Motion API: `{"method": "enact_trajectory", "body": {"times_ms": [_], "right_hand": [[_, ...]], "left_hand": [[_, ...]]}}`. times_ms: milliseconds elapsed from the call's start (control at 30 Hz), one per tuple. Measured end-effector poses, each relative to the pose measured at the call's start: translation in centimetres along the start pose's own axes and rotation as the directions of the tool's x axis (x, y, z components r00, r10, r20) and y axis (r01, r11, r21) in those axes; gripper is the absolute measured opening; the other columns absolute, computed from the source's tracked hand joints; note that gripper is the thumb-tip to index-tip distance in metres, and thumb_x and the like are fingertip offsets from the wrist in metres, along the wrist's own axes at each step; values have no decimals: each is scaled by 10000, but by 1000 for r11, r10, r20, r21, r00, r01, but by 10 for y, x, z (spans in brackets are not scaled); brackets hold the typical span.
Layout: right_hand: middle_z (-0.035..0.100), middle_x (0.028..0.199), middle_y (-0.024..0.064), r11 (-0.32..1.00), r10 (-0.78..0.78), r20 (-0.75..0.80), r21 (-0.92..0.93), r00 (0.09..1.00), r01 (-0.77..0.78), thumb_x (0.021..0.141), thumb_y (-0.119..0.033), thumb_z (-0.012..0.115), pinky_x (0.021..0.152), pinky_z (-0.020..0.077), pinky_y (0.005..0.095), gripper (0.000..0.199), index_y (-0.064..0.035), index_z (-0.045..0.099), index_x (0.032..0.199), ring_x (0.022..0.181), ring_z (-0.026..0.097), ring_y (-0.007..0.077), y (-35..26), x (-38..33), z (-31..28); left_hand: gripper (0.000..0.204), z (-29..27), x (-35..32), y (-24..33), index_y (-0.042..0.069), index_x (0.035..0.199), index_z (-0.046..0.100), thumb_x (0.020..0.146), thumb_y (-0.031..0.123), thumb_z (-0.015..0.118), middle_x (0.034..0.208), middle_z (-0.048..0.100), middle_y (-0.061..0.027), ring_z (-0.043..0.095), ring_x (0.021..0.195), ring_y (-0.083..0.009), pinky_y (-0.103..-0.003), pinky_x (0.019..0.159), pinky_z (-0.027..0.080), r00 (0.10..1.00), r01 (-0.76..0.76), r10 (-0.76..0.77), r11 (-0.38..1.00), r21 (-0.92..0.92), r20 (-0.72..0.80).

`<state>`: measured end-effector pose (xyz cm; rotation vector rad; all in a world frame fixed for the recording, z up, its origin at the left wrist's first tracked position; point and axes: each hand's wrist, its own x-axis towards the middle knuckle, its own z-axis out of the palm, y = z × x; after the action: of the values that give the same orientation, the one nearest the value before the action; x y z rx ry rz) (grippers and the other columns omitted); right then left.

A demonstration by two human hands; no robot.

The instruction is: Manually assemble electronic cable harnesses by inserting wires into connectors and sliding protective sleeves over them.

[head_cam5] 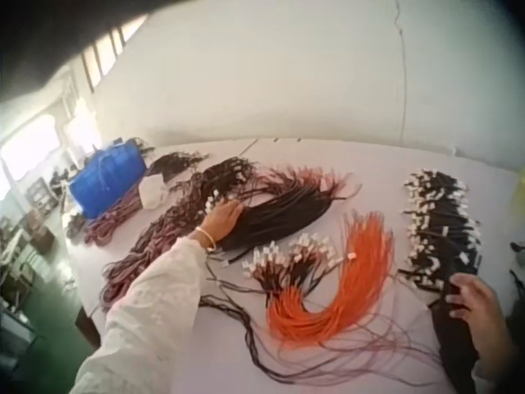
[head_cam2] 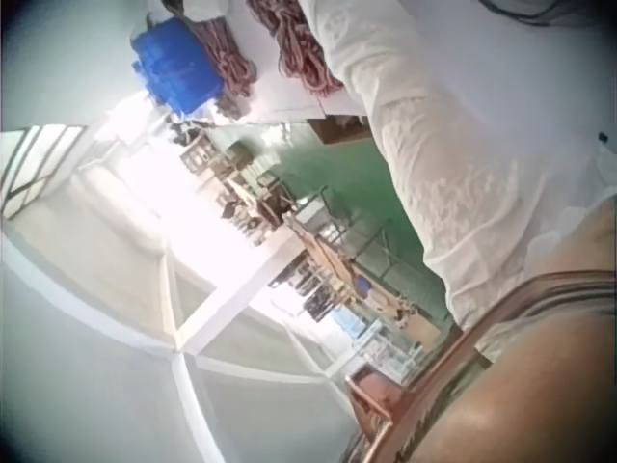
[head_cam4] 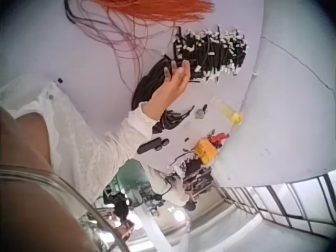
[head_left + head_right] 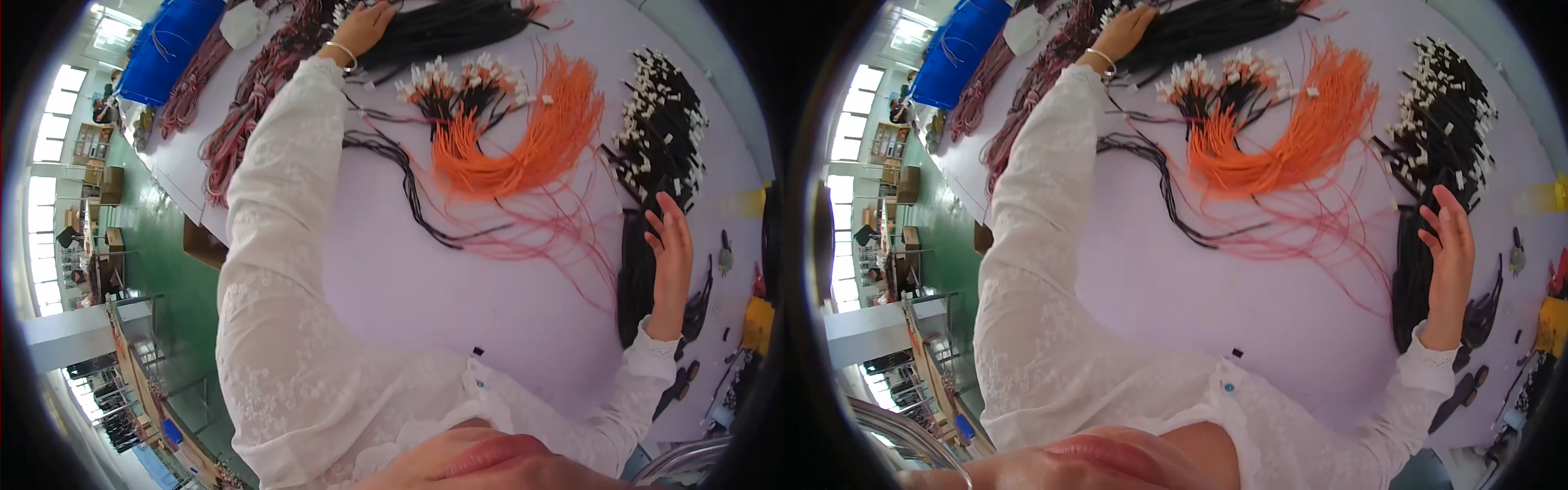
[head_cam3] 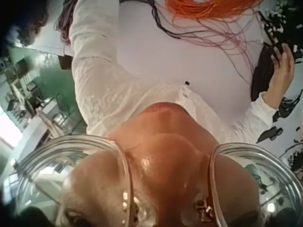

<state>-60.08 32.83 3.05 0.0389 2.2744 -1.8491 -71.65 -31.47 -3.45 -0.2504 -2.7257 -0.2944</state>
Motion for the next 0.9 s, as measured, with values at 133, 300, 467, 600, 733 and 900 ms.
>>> {"method": "enact_trajectory", "body": {"times_ms": [133,300,467,600,733,900], "right_hand": [[558,1468,25,1000,-4,12,-17,1000,4,1071,-347,510,939,431,266,446,-108,551,1444,1193,587,135,-6,-33,-7],[574,1455,10,1000,8,-155,-5,988,-9,1067,-320,515,912,423,254,428,-112,558,1437,1135,580,135,3,-134,-39],[596,1424,41,990,99,-242,122,965,-71,1074,-302,508,875,426,249,390,-94,586,1395,1043,571,110,42,-207,-42],[611,1392,46,994,47,-189,105,981,-27,1077,-282,505,847,427,246,366,-78,600,1365,988,564,113,46,-257,-18],[623,1358,46,996,47,-125,84,991,-36,1075,-298,509,837,431,247,357,-73,612,1333,986,564,105,42,-283,3],[636,1321,40,999,21,-92,50,996,-16,1071,-304,517,829,434,245,344,-73,629,1299,976,568,96,40,-299,14]], "left_hand": [[494,-18,-47,35,116,1513,456,1061,299,536,1554,458,-140,534,1328,-372,-438,1091,446,977,203,-199,978,-42,80],[304,-97,-147,132,108,1262,635,962,131,594,1240,672,-79,632,1143,-304,-387,987,524,951,290,-80,574,-766,300],[370,-92,-243,176,120,1286,634,916,100,642,1274,661,-75,648,1121,-273,-370,954,534,998,44,-54,967,249,33],[261,-88,-298,151,138,1138,681,881,114,650,1118,682,-34,663,1011,-267,-416,862,560,943,332,-316,884,328,-103],[218,-84,-329,136,152,1086,696,873,129,656,1050,685,-43,670,948,-276,-417,841,556,959,266,-205,887,378,-195],[201,-97,-322,133,165,1103,721,915,172,651,1036,707,-49,667,1002,-278,-421,837,540,920,389,-384,919,63,-77]]}}
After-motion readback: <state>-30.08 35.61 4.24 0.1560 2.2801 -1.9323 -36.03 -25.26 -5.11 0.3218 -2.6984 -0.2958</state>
